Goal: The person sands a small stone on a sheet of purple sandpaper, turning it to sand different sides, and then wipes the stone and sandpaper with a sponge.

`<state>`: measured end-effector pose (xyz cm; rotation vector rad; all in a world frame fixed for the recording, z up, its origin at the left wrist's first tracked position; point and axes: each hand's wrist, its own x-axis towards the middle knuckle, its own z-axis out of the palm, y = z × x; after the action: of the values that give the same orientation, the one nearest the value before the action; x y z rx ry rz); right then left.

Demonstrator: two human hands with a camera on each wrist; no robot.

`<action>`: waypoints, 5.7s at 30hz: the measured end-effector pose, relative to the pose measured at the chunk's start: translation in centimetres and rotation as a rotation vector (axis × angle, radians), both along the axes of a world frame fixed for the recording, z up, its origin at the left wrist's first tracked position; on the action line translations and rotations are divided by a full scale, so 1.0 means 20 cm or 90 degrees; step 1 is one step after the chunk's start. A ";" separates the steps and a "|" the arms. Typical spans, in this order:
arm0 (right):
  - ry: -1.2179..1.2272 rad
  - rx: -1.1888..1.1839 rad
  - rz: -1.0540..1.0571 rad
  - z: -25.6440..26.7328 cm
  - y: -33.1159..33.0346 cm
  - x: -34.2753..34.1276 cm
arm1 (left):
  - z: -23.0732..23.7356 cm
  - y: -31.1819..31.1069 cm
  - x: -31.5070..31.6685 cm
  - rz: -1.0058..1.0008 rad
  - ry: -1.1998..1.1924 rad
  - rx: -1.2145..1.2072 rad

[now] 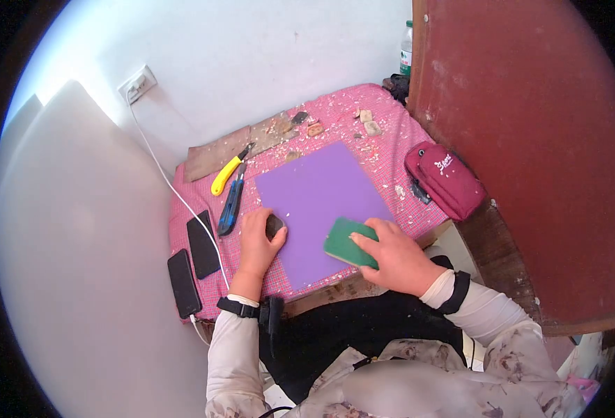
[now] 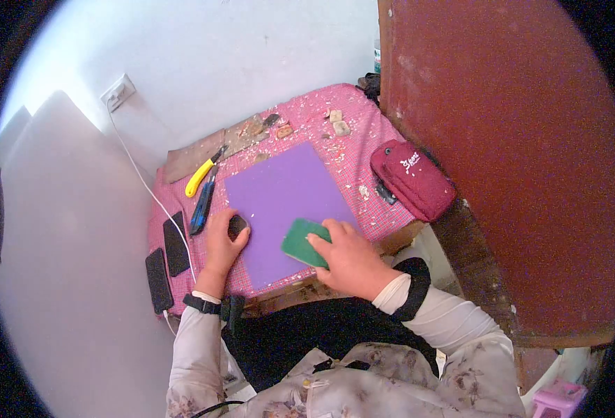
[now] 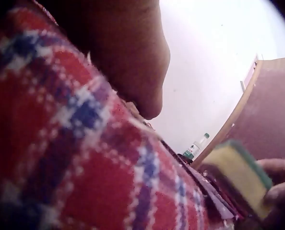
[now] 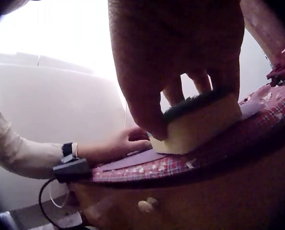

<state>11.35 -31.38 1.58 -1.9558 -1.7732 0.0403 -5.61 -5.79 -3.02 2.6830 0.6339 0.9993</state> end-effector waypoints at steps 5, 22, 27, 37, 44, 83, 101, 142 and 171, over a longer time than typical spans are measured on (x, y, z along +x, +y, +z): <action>0.064 0.109 0.036 0.01 0.14 -0.26 | -0.01 0.00 0.00 -0.010 -0.003 0.006; 0.016 0.054 -0.074 -0.06 0.08 -0.09 | 0.11 -0.24 -0.03 -0.053 0.020 -0.029; 0.042 -0.017 -0.003 -0.01 0.09 -0.01 | 0.08 -0.39 -0.07 -0.067 0.048 -0.041; 0.001 -0.008 -0.062 -0.07 0.39 0.55 | 0.05 -0.37 -0.07 -0.078 0.030 -0.034; -0.099 0.083 -0.171 0.08 0.58 0.58 | 0.07 -0.38 -0.07 -0.086 0.022 -0.033; -0.035 -0.051 0.156 -0.02 0.80 0.27 | 0.04 -0.38 -0.09 -0.085 0.007 -0.080; -0.119 -0.019 -0.169 -0.06 1.12 0.48 | 0.04 -0.38 -0.08 -0.087 -0.004 -0.063; -0.051 0.053 -0.134 0.03 0.99 0.46 | 0.07 -0.54 -0.19 -0.039 0.023 -0.084; -0.024 -0.045 -0.093 -0.04 0.25 0.53 | 0.05 -0.55 -0.20 -0.020 0.005 -0.057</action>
<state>21.86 -26.35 0.86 -2.1444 -1.6686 0.0182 -9.56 -16.80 -2.12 2.6123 0.6213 0.9305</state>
